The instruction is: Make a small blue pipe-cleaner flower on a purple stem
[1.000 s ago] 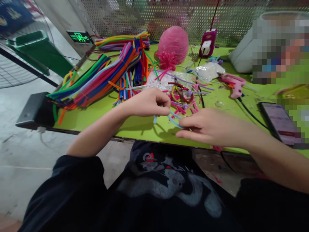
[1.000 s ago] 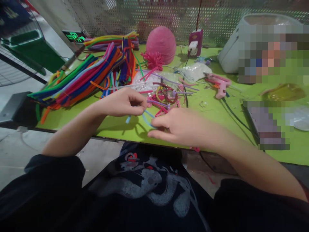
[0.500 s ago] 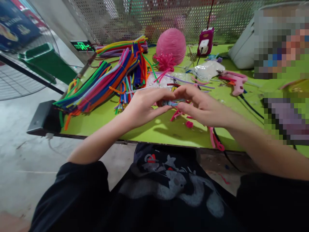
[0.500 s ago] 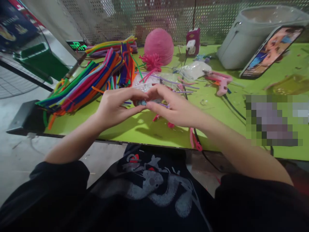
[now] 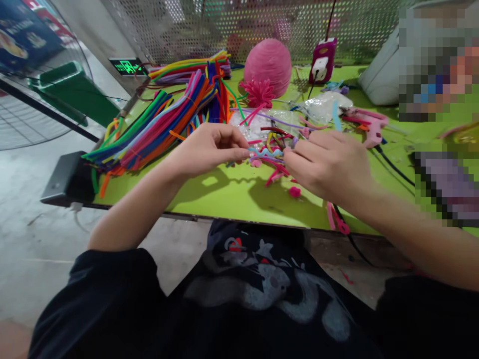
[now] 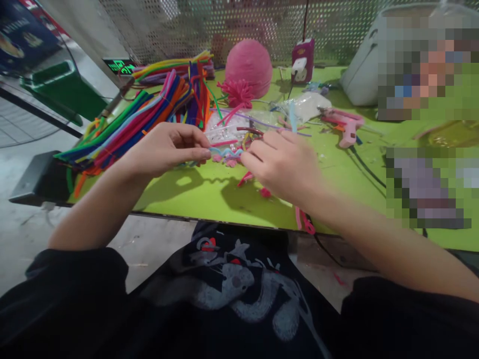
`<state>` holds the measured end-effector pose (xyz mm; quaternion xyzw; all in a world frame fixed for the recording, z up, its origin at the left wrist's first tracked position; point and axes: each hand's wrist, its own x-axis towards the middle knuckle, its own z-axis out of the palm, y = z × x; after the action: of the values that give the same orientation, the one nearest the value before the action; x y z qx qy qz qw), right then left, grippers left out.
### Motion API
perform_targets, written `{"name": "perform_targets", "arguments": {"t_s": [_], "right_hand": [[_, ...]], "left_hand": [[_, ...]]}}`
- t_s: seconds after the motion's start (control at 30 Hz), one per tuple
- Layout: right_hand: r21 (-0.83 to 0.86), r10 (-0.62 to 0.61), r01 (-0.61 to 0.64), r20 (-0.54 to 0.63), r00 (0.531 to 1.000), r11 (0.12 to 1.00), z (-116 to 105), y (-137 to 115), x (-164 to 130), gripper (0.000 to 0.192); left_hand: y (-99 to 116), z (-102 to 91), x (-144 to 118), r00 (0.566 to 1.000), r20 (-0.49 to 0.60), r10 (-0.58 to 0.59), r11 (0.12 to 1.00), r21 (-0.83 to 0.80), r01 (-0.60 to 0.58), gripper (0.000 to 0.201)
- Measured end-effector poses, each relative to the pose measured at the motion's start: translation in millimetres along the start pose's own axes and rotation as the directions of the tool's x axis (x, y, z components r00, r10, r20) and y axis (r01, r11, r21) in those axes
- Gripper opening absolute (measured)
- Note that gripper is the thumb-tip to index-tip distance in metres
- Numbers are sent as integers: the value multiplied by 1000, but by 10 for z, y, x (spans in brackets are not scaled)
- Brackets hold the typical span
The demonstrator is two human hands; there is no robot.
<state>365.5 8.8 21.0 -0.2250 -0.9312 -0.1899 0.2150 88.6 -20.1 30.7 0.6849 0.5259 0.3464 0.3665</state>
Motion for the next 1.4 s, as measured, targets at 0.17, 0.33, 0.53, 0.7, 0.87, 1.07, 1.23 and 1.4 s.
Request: {"name": "perform_targets", "arguments": {"t_s": [0.17,0.33,0.53,0.7,0.87,1.07,1.23,1.4], "right_hand": [[-42,247,-245,283,927,969,324,120,510,27],[-16,198,-202,288,937,979,651,276,800,30],[-23,198,-199,265,944,980,503,324,524,25],[51,151,-167,232,961,985,354,393,437,24],[142,60,-98,248,967,985,186,394,482,36],[234,-51,-22,300,953,972,41,390,496,40],[264,-151,73,286,946,962,150,526,355,32],[232,-141,113,109,984,966,248,403,132,43]], "left_hand": [[-298,-178,359,998,-43,40,978,204,-30,20],[-776,-476,626,979,34,202,786,590,-183,43],[-891,-566,597,970,176,170,686,685,-245,30],[-575,-403,437,968,100,230,613,758,-224,33],[-292,-208,283,949,220,227,690,651,-316,38],[-214,-126,292,918,290,272,826,419,-377,42],[-162,-153,221,917,265,297,887,278,-368,42],[-194,-116,171,965,104,243,965,77,-251,63]]}}
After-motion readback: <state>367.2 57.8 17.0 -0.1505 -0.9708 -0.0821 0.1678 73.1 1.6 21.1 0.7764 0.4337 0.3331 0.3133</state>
